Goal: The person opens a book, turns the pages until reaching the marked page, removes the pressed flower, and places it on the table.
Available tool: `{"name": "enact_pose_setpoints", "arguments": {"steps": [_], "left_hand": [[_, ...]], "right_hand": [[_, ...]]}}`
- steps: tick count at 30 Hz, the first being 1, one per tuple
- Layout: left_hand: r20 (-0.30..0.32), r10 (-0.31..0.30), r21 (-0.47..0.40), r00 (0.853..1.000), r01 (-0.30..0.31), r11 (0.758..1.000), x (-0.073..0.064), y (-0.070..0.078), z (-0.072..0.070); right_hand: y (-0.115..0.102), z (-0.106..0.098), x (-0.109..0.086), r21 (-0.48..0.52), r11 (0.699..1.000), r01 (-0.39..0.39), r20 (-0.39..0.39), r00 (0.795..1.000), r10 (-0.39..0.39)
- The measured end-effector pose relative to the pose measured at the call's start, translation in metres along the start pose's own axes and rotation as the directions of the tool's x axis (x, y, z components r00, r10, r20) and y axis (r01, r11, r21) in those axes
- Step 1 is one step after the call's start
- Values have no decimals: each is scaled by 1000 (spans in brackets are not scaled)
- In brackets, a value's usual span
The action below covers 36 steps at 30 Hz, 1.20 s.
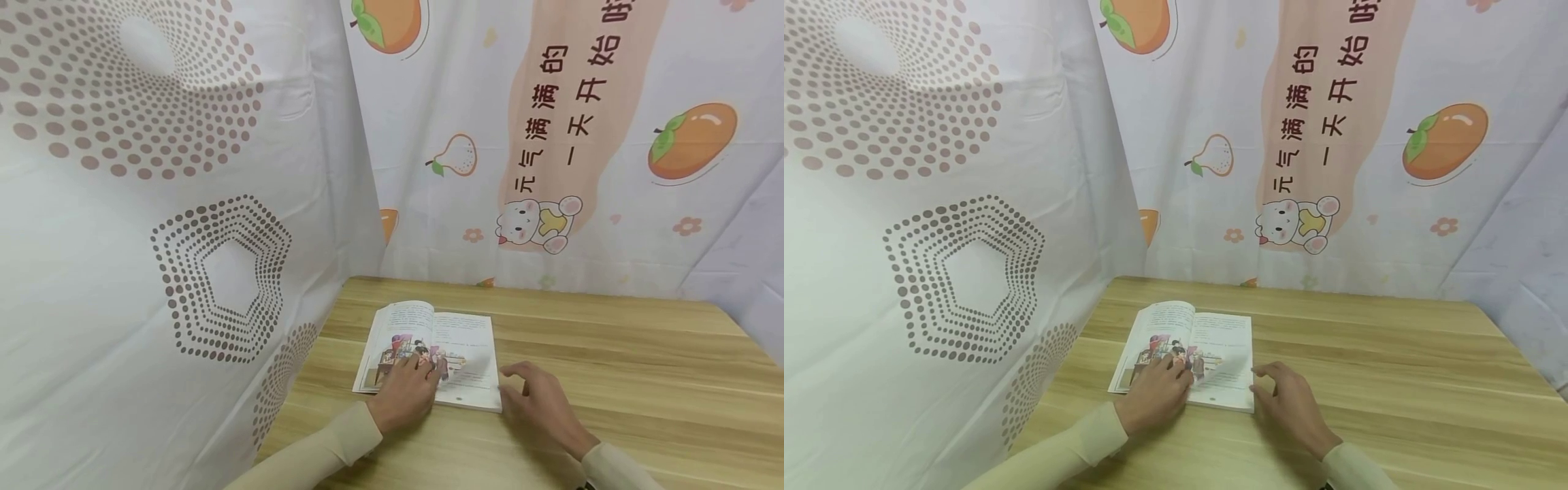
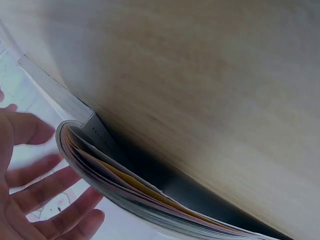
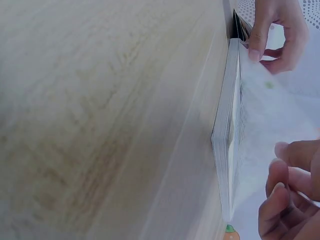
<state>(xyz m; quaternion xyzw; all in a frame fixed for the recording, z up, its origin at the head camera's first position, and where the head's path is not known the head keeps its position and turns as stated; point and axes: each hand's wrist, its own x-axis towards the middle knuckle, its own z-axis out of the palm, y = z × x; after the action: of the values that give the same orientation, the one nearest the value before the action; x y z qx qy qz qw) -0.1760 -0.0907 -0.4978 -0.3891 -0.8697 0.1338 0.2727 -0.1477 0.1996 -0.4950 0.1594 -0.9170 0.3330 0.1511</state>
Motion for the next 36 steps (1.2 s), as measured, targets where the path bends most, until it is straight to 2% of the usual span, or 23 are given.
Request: {"name": "enact_pose_setpoints", "arguments": {"steps": [4,6,9,13,18,23,30,36], "left_hand": [[-16,-36,-19,999,36,999,1,1,-1],[-45,-55,-51,998,52,997,1,2,0],[-109,-59,-89,992,49,995,2,1,4],[-143,-37,-85,989,25,996,2,0,8],[-113,22,-16,993,-24,1000,2,0,6],[-45,66,29,997,-65,997,1,-1,2],[-45,73,-13,996,-73,997,-2,-2,7],[-40,53,-59,998,-56,997,-4,-2,5]], "right_hand": [[0,-2,-1,-1,1000,-21,7,1000,21],[0,-2,-2,8,999,-33,32,999,33],[1,-1,-3,31,998,-49,76,996,47],[1,2,-3,60,996,-60,119,991,52],[2,3,-4,85,995,-46,139,990,34],[3,5,-4,112,993,-24,167,986,5],[2,6,-5,88,996,-27,213,977,8],[1,8,-6,-23,1000,-5,232,973,10]]}}
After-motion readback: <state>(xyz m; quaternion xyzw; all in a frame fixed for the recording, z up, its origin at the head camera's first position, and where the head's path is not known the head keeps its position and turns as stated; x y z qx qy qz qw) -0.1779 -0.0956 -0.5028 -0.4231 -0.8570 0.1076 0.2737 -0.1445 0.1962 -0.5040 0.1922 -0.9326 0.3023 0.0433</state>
